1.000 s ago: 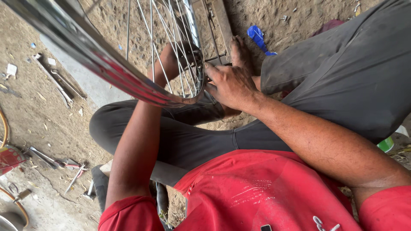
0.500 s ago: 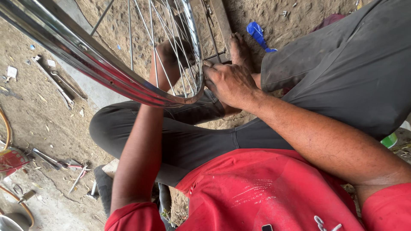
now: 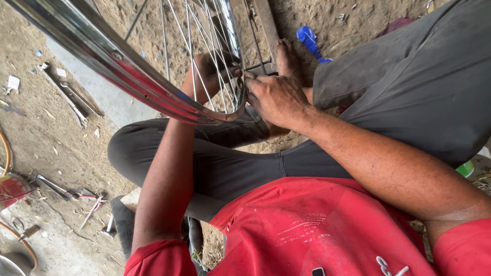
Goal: The person sits on the ground and uses a wrench to tighten the spokes of a bicycle wheel mounted on a stand. They rotate the wheel periodically to access different sections and continue tightening the spokes.
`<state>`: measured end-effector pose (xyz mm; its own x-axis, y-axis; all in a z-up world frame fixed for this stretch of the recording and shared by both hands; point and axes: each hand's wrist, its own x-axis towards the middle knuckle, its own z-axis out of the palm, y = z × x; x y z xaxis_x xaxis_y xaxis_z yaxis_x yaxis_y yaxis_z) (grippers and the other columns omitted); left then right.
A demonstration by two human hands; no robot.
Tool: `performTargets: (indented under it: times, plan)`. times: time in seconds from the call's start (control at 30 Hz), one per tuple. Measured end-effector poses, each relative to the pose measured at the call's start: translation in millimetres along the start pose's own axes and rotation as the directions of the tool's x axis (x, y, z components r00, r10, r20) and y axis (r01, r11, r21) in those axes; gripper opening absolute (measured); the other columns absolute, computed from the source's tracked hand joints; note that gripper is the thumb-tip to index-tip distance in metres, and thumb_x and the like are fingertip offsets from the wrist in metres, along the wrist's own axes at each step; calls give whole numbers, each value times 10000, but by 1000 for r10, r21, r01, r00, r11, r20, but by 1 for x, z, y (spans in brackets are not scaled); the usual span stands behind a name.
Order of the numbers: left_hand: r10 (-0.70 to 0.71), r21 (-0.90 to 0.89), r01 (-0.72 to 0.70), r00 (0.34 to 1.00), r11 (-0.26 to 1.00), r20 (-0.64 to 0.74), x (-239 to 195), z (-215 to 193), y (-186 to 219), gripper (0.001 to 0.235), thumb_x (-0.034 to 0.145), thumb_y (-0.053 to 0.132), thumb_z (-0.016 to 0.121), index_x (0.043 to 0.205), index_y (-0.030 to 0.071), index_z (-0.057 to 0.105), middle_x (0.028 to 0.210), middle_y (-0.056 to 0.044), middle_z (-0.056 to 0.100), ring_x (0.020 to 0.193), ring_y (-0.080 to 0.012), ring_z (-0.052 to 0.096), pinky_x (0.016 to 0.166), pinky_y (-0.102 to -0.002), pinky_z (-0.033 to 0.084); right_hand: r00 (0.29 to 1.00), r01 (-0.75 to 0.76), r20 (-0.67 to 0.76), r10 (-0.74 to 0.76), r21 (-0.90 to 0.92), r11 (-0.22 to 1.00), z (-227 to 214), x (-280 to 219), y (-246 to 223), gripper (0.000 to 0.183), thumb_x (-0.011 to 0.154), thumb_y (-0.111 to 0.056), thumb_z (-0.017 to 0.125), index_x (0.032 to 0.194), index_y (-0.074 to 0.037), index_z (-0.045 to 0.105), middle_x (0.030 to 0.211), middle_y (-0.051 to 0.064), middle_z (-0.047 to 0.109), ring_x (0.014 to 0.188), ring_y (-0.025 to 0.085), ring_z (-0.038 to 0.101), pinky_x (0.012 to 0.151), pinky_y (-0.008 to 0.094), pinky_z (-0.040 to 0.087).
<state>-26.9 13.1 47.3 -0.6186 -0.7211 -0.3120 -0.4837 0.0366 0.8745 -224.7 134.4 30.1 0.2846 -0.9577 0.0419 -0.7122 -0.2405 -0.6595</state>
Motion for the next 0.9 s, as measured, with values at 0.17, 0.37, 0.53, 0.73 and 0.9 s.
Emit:
performTargets:
  times: [0.17, 0.37, 0.53, 0.73, 0.9]
  plan:
    - [132, 255, -102, 986, 962, -104, 8, 13, 5, 191, 929, 154, 831, 968, -8, 737, 815, -122, 757, 695, -164, 737, 578, -293, 574, 989, -81, 126, 78, 26, 996, 0, -1, 2, 229, 910, -27, 702, 1132, 20, 727, 798, 122, 771, 859, 274, 775, 1229, 737, -38]
    - [113, 217, -75, 979, 973, -167, 8, 23, 3, 164, 935, 132, 810, 955, -9, 729, 771, -118, 726, 645, -170, 701, 529, -311, 532, 999, 27, -24, -28, -11, 1000, 4, -2, 4, 272, 921, -23, 697, 1189, 16, 720, 868, 130, 768, 884, 279, 773, 1233, 715, -23]
    - [179, 358, -143, 981, 923, -70, 7, 12, -5, 135, 938, 106, 791, 964, -11, 731, 765, -125, 712, 629, -186, 681, 518, -331, 518, 998, -39, 56, 35, 61, 997, 2, -2, 4, 282, 956, -78, 716, 1222, 17, 711, 810, 131, 737, 869, 290, 759, 1264, 670, 59]
    - [22, -21, -21, 999, 1000, 30, -1, -2, -9, 195, 942, 107, 759, 1096, -3, 709, 926, -70, 777, 830, -159, 787, 716, -300, 668, 999, -20, 48, 19, 14, 1000, -1, -1, 1, 317, 905, -30, 724, 1217, 23, 699, 750, 132, 735, 837, 267, 765, 1228, 737, 26]
    - [-93, 325, 63, 993, 943, 78, 2, -5, 5, 178, 977, 139, 767, 1098, 12, 738, 838, -105, 750, 680, -232, 698, 644, -390, 573, 999, 40, -10, -39, 33, 999, 4, 2, 1, 413, 855, 31, 689, 1267, 63, 675, 836, 128, 749, 791, 251, 756, 1223, 737, 32]
